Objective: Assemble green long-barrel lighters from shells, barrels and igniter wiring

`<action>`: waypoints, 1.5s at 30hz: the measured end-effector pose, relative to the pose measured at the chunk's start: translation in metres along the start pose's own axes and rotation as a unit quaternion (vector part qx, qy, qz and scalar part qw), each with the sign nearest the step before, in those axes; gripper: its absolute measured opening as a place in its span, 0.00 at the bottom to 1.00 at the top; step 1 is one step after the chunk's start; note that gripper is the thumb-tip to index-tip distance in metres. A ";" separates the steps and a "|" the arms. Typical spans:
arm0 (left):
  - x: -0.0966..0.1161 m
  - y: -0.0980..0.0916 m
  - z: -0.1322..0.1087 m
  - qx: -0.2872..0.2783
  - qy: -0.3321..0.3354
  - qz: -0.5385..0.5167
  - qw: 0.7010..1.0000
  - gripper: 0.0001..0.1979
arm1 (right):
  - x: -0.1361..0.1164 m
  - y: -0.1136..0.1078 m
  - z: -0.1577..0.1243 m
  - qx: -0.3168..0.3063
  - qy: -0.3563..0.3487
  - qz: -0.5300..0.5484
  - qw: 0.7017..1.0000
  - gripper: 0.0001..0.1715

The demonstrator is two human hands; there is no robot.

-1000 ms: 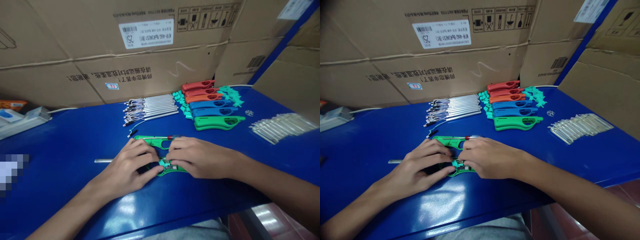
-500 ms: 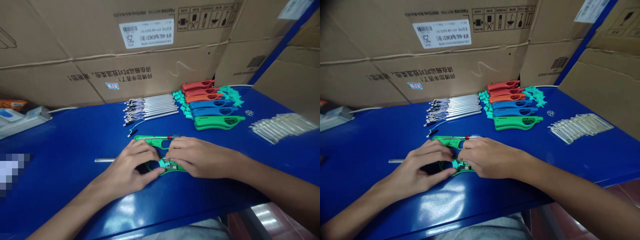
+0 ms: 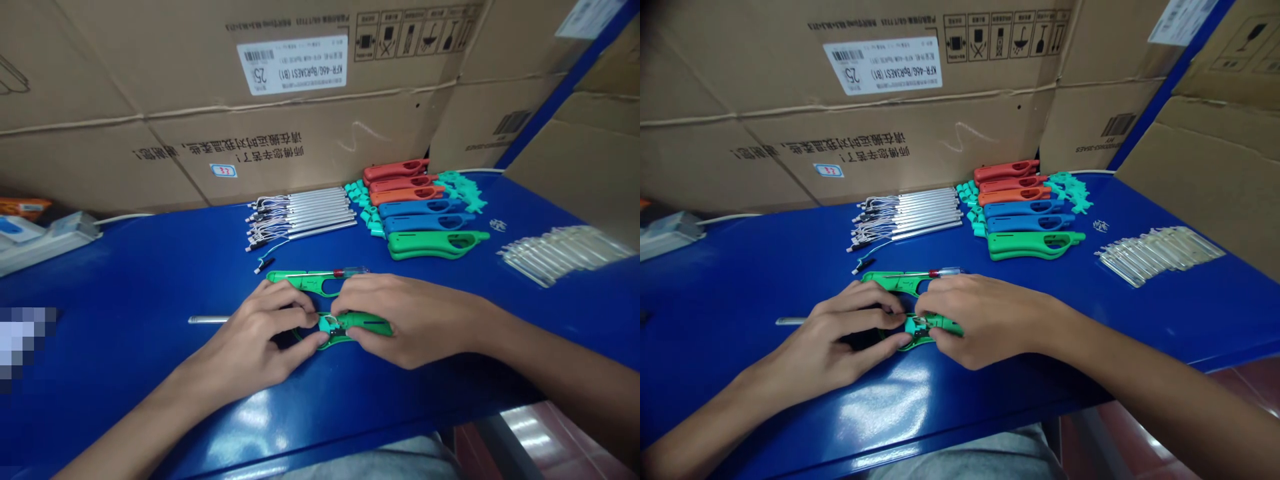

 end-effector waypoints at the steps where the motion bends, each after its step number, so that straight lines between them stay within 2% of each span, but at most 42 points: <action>1: 0.000 0.000 0.000 0.002 0.003 -0.001 1.000 0.04 | 0.000 -0.001 -0.001 -0.003 0.002 0.006 1.000 0.11; 11: 0.001 0.001 0.002 0.004 0.022 -0.006 1.000 0.02 | 0.007 0.000 0.000 -0.016 0.024 0.060 0.998 0.08; 18: 0.000 0.001 0.002 -0.002 0.013 -0.006 1.000 0.03 | 0.016 0.007 0.006 0.016 0.131 0.175 0.976 0.07; 23: -0.002 0.002 0.002 -0.003 0.012 -0.017 1.000 0.03 | 0.018 0.010 0.011 0.025 0.177 0.202 0.963 0.09; 35: -0.001 0.003 0.001 -0.008 0.015 -0.009 1.000 0.02 | 0.021 0.004 0.006 -0.011 0.169 0.195 0.966 0.10; 40: -0.002 0.003 0.000 -0.023 0.011 -0.004 1.000 0.03 | 0.014 -0.002 0.002 -0.023 0.147 0.176 0.973 0.12; 45: -0.002 0.003 -0.002 -0.042 0.004 -0.010 0.999 0.05 | 0.009 -0.001 0.001 -0.028 0.089 0.152 0.984 0.12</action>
Point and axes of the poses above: each hand's wrist, its own z-axis towards the middle knuckle, its own y-axis out of the palm, x = y × z, the point moved 5 cm from there along z, towards the middle knuckle, and after that the axes turned 3 degrees about -z, right-handed, at the moved point
